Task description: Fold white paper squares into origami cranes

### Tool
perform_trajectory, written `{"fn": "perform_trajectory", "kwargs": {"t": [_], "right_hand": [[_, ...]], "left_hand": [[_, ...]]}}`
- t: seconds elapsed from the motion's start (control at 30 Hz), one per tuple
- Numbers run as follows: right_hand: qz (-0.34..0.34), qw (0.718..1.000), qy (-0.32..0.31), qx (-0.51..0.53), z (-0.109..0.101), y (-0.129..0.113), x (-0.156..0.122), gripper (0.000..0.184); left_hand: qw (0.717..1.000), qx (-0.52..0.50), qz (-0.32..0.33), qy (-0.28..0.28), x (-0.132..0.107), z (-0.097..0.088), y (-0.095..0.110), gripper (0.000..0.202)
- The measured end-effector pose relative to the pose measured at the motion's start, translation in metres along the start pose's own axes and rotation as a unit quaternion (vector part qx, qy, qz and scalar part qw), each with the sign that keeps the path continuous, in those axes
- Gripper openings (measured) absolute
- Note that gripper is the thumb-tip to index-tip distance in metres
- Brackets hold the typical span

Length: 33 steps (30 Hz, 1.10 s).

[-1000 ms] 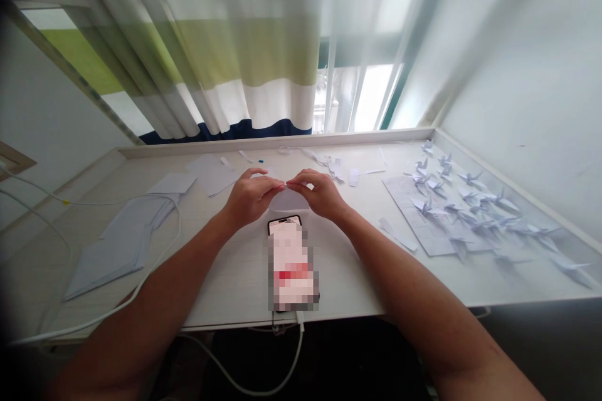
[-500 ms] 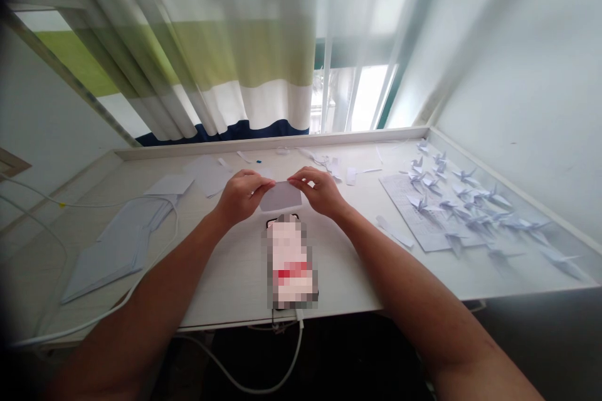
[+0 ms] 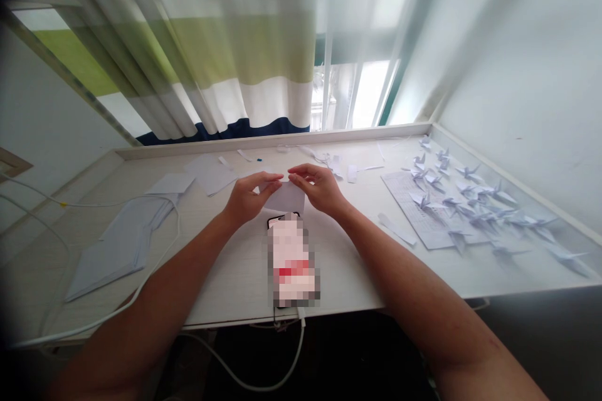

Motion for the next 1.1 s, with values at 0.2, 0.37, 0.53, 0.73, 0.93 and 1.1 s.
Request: {"fn": "perform_trajectory", "kwargs": {"t": [0.2,0.37,0.53,0.73,0.93,1.1], "right_hand": [[0.039,0.993,0.012,0.106,-0.001,0.006,0.001,0.04],[0.107,0.981,-0.007,0.16,0.005,0.014,-0.001,0.037],[0.096,0.975,0.011,0.198,0.003,0.008,0.0,0.03],[0.11,0.973,0.013,0.202,0.002,0.007,-0.002,0.027],[0.097,0.977,0.028,0.188,-0.003,0.004,-0.001,0.021],[0.086,0.979,0.046,0.179,-0.007,0.003,0.0,0.013]], "left_hand": [[0.977,-0.142,-0.155,0.043,-0.003,0.001,-0.028,0.034],[0.963,-0.195,-0.172,0.065,-0.001,-0.005,-0.025,0.041],[0.924,-0.289,-0.251,0.019,-0.005,0.008,-0.033,0.061],[0.898,-0.335,-0.285,-0.002,-0.009,0.018,-0.042,0.039],[0.911,-0.311,-0.269,0.003,-0.007,0.012,-0.046,0.051],[0.93,-0.274,-0.246,0.016,-0.004,0.005,-0.046,0.041]]}}
Point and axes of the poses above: each hand's wrist, its own x-axis towards the middle knuckle, its own z-axis out of the palm, y = z × x, the point moved 9 cm from there along x, towards the middle knuckle, and after that the axes turned 13 degrees about x, right-handed, at the moved point
